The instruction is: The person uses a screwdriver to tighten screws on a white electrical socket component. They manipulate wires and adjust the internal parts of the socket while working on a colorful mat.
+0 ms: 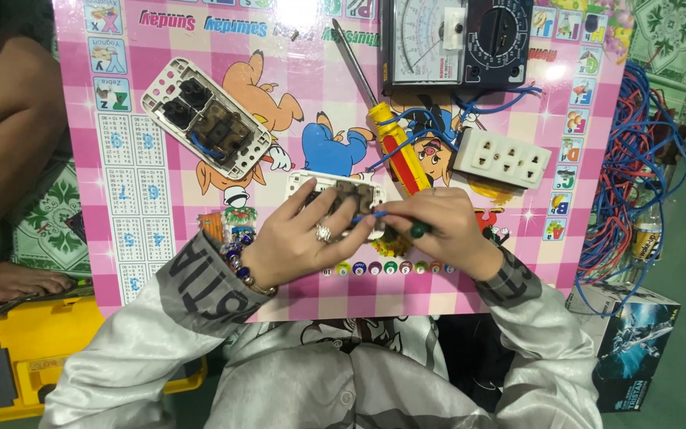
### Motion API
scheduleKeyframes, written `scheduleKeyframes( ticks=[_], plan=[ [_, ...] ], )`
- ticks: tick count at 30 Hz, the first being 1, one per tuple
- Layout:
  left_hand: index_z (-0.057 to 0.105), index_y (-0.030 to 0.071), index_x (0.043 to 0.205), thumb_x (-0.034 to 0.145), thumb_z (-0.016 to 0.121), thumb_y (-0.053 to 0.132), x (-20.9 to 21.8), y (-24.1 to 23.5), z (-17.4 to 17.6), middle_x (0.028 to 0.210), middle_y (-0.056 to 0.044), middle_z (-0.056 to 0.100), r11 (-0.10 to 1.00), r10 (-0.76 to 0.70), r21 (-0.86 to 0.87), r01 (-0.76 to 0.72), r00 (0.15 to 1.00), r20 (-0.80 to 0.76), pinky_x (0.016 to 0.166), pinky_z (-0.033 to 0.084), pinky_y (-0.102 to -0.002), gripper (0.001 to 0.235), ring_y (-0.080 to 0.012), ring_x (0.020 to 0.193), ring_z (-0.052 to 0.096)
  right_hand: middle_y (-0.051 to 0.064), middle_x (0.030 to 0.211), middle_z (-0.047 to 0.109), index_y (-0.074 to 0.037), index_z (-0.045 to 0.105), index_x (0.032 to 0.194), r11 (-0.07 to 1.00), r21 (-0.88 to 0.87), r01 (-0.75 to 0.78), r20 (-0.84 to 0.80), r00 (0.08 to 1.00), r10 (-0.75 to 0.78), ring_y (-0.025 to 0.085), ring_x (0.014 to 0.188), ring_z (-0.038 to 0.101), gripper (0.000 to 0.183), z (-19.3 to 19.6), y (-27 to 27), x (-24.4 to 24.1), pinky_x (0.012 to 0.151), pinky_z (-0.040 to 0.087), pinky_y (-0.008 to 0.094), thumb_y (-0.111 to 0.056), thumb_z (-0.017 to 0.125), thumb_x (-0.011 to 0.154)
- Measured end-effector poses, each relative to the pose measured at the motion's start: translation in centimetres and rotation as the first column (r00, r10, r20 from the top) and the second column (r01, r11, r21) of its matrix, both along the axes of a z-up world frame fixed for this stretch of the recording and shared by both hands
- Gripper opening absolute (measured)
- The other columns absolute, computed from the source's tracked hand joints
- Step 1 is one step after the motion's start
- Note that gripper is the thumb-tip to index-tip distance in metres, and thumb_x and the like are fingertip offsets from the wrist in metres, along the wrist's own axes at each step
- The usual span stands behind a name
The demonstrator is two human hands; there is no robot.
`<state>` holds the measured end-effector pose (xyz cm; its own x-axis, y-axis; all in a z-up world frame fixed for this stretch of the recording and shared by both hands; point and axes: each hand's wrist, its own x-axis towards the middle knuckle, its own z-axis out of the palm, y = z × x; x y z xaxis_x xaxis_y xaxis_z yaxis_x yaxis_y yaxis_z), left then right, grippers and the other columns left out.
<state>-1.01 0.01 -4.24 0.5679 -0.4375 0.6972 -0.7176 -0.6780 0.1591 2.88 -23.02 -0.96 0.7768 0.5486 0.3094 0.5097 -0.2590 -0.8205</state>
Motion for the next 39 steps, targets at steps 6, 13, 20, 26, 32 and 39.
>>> scheduleKeyframes(
  ticks=[6, 13, 20, 26, 32, 39],
  plan=[
    [0.052, 0.029, 0.132, 0.098, 0.068, 0.031, -1.1, 1.4, 0.9, 0.107, -0.001, 0.068, 0.999, -0.045, 0.003, 0.046, 0.990, -0.134, 0.090, 0.060, -0.046, 0.038, -0.0231, 0.097, 0.069, 0.011, 0.060, 0.070, -0.001, 0.077, 0.092, 0.991, -0.114, -0.074, 0.038, 0.996, 0.078, 0.023, 0.050, 0.065, 0.016, 1.4, 0.7, -0.8, 0.049, 0.050, 0.031, -0.014, 0.069, 0.096],
    [0.064, 0.018, 0.123, 0.092, 0.072, 0.038, -0.7, 3.3, 0.9, 0.096, 0.000, 0.071, 0.966, -0.212, -0.224, 0.132, 0.899, -0.384, 0.091, 0.059, -0.043, 0.038, -0.0238, 0.094, 0.070, 0.007, 0.060, 0.068, -0.004, 0.078, 0.094, 0.983, -0.149, -0.108, 0.067, 0.991, 0.119, 0.021, 0.050, 0.062, 0.011, 0.6, 0.7, -1.1, 0.048, 0.049, 0.031, -0.012, 0.071, 0.094],
    [0.072, 0.016, 0.100, 0.098, 0.066, 0.026, -0.7, 3.9, -0.1, 0.085, 0.002, 0.067, 0.955, -0.224, -0.270, 0.125, 0.900, -0.374, 0.089, 0.059, -0.040, 0.011, -0.0235, 0.087, 0.068, 0.006, 0.060, 0.063, -0.004, 0.077, 0.095, 0.969, -0.177, -0.170, 0.093, 0.978, 0.189, 0.022, 0.050, 0.060, 0.011, -0.3, 0.0, -1.3, 0.049, 0.047, 0.032, -0.011, 0.069, 0.095],
    [0.071, 0.013, 0.095, 0.097, 0.067, 0.024, -0.8, 4.0, -0.7, 0.082, 0.000, 0.064, 0.946, -0.245, -0.291, 0.141, 0.900, -0.360, 0.088, 0.060, -0.042, 0.012, -0.0242, 0.083, 0.067, 0.005, 0.061, 0.060, -0.005, 0.076, 0.095, 0.957, -0.226, -0.179, 0.112, 0.972, 0.209, 0.022, 0.052, 0.059, 0.010, -0.8, -0.1, -1.4, 0.051, 0.047, 0.032, -0.012, 0.068, 0.096],
    [0.072, 0.012, 0.091, 0.095, 0.070, 0.020, -0.7, 4.0, -0.5, 0.080, 0.000, 0.063, 0.937, -0.268, -0.309, 0.165, 0.905, -0.330, 0.087, 0.060, -0.042, 0.009, -0.0241, 0.079, 0.065, 0.003, 0.060, 0.058, -0.005, 0.075, 0.093, 0.941, -0.306, -0.144, 0.221, 0.951, 0.217, 0.020, 0.050, 0.055, 0.006, -1.0, -0.2, -1.6, 0.050, 0.046, 0.032, -0.008, 0.071, 0.095],
    [0.074, 0.010, 0.087, 0.094, 0.071, 0.017, 0.3, 3.9, 1.8, 0.077, -0.002, 0.061, 0.920, -0.304, -0.336, 0.202, 0.909, -0.285, 0.083, 0.060, -0.041, 0.011, -0.0242, 0.072, 0.061, 0.000, 0.063, 0.057, -0.010, 0.074, 0.100, 0.940, -0.327, -0.096, 0.274, 0.943, 0.192, 0.017, 0.053, 0.055, 0.010, -1.0, -0.1, -1.7, 0.052, 0.047, 0.030, -0.017, 0.068, 0.100]
  ],
)
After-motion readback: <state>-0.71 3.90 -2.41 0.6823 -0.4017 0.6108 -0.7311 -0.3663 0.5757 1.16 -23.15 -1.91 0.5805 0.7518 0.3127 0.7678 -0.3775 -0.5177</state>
